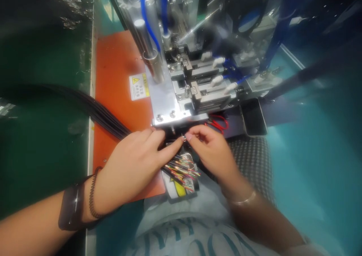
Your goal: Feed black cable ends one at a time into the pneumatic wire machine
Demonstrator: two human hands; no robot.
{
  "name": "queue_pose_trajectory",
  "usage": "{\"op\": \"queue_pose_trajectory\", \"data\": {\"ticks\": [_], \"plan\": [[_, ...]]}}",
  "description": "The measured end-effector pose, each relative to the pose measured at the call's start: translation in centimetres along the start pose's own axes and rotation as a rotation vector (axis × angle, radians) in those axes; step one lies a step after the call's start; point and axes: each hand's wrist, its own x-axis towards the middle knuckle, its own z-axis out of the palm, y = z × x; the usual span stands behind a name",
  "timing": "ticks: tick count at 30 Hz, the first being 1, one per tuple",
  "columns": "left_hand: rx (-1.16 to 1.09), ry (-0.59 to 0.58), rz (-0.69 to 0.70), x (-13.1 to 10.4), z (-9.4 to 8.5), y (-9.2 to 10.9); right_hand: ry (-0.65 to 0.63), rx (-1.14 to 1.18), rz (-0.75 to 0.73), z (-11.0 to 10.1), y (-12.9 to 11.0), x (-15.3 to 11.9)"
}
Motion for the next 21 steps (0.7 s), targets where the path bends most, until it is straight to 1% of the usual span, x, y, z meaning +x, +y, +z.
{"op": "queue_pose_trajectory", "data": {"ticks": [6, 10, 15, 18, 21], "plan": [[0.036, -0.022, -0.011, -0.1, -0.2, 0.4, 0.011, -0.108, -0.011, 0.0, -0.6, -0.2], [0.062, -0.058, -0.021, -0.2, -0.2, 0.6, 0.009, -0.139, -0.028, 0.1, -0.5, -0.3], [0.107, -0.110, -0.020, -0.4, -0.2, 0.7, 0.026, -0.180, -0.122, 0.3, 0.1, -0.3], [0.134, -0.115, -0.038, -0.5, 0.0, 0.8, 0.038, -0.199, -0.176, 0.4, 0.3, -0.3], [0.150, -0.092, -0.041, -0.6, 0.2, 0.8, 0.060, -0.223, -0.225, 0.6, 0.5, -0.3]]}}
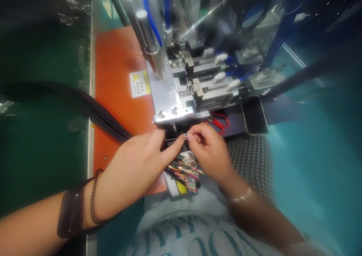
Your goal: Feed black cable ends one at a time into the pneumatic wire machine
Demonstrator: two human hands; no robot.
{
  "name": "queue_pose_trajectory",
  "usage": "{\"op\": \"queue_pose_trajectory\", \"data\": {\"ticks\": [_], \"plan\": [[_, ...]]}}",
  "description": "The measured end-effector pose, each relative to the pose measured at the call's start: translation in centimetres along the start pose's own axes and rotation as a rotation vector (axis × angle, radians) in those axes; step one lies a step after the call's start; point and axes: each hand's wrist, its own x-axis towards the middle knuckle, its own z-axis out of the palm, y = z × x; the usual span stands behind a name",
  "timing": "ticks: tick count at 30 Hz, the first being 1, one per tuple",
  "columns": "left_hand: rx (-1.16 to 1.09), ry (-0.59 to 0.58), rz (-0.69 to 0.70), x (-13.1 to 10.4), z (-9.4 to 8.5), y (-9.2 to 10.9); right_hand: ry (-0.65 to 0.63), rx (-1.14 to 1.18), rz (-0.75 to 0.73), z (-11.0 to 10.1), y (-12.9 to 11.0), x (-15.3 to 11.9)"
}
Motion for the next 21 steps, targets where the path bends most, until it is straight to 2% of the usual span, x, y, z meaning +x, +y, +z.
{"op": "queue_pose_trajectory", "data": {"ticks": [4, 6, 9, 13, 15, 21], "plan": [[-0.023, 0.022, 0.021, 0.0, 0.1, 0.0, 0.017, -0.028, -0.051, 0.0, 0.0, -0.1], [-0.035, 0.023, 0.023, 0.0, 0.0, 0.0, 0.005, -0.022, -0.027, -0.1, -0.1, 0.0], [-0.040, 0.022, 0.019, 0.1, -0.1, 0.0, -0.062, 0.048, 0.117, -0.3, 0.0, 0.2], [-0.068, -0.025, 0.012, 0.4, -0.6, -0.1, -0.187, 0.292, 0.350, -0.3, 0.1, 0.8], [-0.081, -0.039, 0.014, 0.4, -0.7, -0.2, -0.191, 0.376, 0.394, -0.2, 0.2, 1.0], [-0.099, 0.028, 0.033, 0.2, -0.4, -0.4, -0.119, 0.308, 0.285, -0.3, 0.5, 0.5]]}}
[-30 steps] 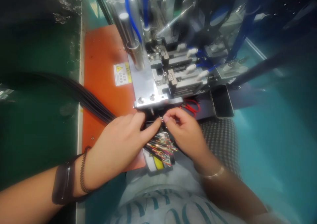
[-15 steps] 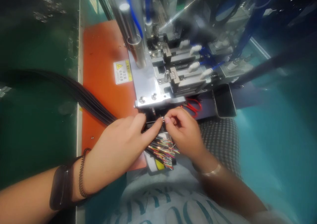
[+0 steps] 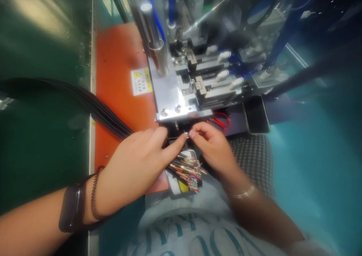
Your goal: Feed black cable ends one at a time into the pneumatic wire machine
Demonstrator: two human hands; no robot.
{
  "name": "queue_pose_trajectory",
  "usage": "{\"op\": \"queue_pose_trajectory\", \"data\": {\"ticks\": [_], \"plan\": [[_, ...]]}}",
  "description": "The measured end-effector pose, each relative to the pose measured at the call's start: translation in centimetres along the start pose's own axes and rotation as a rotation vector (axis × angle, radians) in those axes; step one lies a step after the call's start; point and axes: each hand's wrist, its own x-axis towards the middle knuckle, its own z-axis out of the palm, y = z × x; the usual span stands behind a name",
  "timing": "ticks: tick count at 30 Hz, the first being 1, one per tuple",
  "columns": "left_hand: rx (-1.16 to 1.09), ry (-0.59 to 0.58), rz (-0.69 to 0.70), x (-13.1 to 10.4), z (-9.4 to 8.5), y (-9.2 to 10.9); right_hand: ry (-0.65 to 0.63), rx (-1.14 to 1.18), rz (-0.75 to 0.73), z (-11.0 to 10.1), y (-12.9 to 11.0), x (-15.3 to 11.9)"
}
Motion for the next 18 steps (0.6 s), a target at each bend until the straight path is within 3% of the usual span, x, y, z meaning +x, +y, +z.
{"op": "queue_pose_trajectory", "data": {"ticks": [7, 18], "plan": [[-0.044, 0.071, 0.028, -0.24, -0.32, -0.07, 0.022, -0.114, -0.079, 0.34, -0.25, -0.60], [-0.002, 0.014, -0.019, -0.27, 0.15, 0.17, 0.032, -0.156, -0.096, -0.24, -0.19, -0.62]]}}
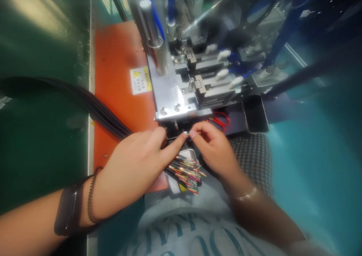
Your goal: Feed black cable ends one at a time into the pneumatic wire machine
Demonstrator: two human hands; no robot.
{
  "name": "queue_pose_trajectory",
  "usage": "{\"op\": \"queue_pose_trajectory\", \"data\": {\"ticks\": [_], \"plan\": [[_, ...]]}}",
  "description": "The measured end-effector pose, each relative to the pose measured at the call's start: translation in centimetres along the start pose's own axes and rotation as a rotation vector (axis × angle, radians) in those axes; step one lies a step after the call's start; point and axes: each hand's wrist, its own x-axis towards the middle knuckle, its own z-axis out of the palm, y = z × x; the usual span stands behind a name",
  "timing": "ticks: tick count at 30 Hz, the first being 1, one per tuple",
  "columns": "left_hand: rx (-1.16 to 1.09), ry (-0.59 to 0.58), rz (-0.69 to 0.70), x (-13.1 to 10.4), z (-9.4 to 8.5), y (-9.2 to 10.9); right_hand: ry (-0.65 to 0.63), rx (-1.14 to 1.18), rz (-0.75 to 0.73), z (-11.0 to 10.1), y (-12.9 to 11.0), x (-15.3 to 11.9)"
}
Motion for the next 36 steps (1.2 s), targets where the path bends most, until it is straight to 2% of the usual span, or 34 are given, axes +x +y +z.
{"op": "queue_pose_trajectory", "data": {"ticks": [12, 17, 21, 25, 30, 33, 36], "plan": [[0.008, -0.071, -0.008, 0.3, -0.2, 0.1, 0.009, 0.009, -0.021, 0.4, 0.3, 0.3], [0.016, -0.117, -0.010, 0.6, -0.7, 0.2, -0.050, 0.118, 0.028, 0.7, 1.0, 0.9], [0.015, -0.065, -0.010, 0.5, -0.8, 0.1, -0.052, 0.198, 0.045, 0.5, 1.5, 1.1], [0.007, 0.044, -0.038, 0.1, -1.0, -0.1, -0.018, 0.056, -0.086, -0.1, 0.6, 0.8], [0.023, 0.058, -0.078, -0.1, -1.2, 0.1, 0.007, -0.211, -0.184, -0.3, -1.1, 0.5], [0.034, 0.045, -0.086, -0.1, -1.2, 0.4, 0.059, -0.306, -0.150, -0.2, -1.4, 0.6], [0.026, 0.019, -0.090, -0.2, -1.1, 0.8, 0.028, -0.249, -0.008, -0.1, -1.1, 0.9]]}}
